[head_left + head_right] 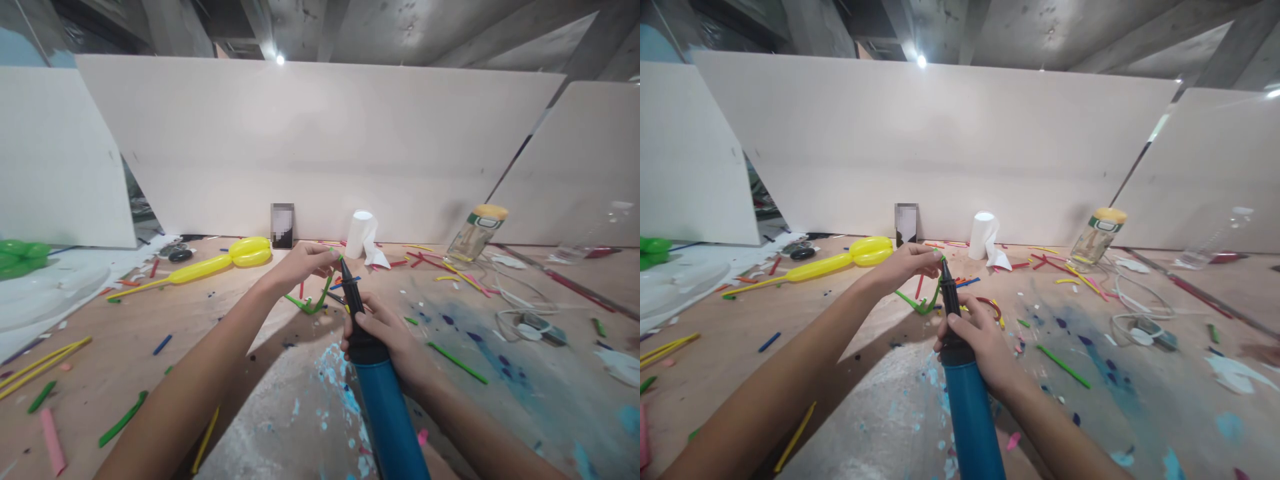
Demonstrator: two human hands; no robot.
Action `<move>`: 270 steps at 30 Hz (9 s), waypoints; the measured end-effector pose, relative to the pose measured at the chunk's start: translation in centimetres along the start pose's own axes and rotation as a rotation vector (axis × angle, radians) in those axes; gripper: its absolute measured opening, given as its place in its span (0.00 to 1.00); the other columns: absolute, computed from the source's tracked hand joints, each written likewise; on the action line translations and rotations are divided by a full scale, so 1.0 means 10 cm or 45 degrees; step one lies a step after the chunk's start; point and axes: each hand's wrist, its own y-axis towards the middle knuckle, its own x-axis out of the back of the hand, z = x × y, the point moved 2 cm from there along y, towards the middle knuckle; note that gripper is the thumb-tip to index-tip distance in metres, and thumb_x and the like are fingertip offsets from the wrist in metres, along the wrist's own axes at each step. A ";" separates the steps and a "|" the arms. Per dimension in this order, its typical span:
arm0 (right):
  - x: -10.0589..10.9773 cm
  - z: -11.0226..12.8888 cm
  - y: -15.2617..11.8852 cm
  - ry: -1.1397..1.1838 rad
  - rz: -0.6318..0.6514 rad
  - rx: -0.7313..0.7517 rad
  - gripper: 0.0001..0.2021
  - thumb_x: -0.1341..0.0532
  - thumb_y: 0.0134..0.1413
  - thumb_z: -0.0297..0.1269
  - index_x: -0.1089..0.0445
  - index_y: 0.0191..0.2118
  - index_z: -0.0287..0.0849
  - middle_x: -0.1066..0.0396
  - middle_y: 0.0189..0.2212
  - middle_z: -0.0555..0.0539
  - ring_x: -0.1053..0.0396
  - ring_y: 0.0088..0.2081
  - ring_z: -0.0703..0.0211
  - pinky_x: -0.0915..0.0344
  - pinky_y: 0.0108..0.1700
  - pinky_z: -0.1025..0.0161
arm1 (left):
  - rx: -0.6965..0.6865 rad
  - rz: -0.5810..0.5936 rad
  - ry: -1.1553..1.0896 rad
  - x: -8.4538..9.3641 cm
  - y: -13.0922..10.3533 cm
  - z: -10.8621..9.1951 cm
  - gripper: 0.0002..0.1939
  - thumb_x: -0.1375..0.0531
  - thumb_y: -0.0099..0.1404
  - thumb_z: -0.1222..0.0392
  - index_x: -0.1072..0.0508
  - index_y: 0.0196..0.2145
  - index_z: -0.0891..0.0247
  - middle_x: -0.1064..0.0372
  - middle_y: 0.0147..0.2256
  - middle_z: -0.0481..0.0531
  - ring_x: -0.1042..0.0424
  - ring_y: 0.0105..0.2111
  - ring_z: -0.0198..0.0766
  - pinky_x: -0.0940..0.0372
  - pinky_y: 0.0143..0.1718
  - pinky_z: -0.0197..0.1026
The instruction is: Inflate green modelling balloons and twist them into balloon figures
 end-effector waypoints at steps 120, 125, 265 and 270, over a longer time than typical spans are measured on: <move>-0.30 1.03 1.11 -0.082 0.148 0.759 0.06 0.39 0.55 0.41 0.28 0.35 0.46 0.28 0.39 0.48 0.30 0.41 0.59 0.34 0.48 0.57 | -0.314 -0.130 -0.535 0.03 -0.15 -0.63 0.09 0.39 0.60 0.57 0.25 0.31 0.67 0.27 0.27 0.51 0.29 0.27 0.32 0.34 0.35 0.36; -0.32 1.05 0.98 -0.169 0.121 0.858 0.06 0.39 0.56 0.40 0.28 0.36 0.45 0.28 0.32 0.49 0.30 0.33 0.62 0.32 0.43 0.59 | -0.310 -0.065 -0.534 -0.03 -0.19 -0.64 0.09 0.39 0.60 0.57 0.25 0.32 0.67 0.28 0.27 0.51 0.29 0.27 0.32 0.34 0.35 0.37; -0.20 1.13 0.67 -0.510 0.243 0.718 0.07 0.34 0.51 0.37 0.26 0.38 0.47 0.26 0.39 0.48 0.30 0.43 0.57 0.34 0.47 0.58 | -1.031 -0.487 0.016 -0.22 -0.40 -0.58 0.09 0.37 0.58 0.63 0.27 0.39 0.64 0.28 0.25 0.50 0.27 0.25 0.34 0.30 0.28 0.37; -0.23 1.15 0.65 -0.428 0.213 0.715 0.08 0.37 0.53 0.41 0.26 0.38 0.46 0.27 0.38 0.47 0.30 0.42 0.57 0.35 0.49 0.56 | -1.006 -0.466 -0.039 -0.22 -0.39 -0.58 0.08 0.37 0.58 0.63 0.26 0.38 0.64 0.27 0.26 0.50 0.27 0.26 0.34 0.29 0.29 0.37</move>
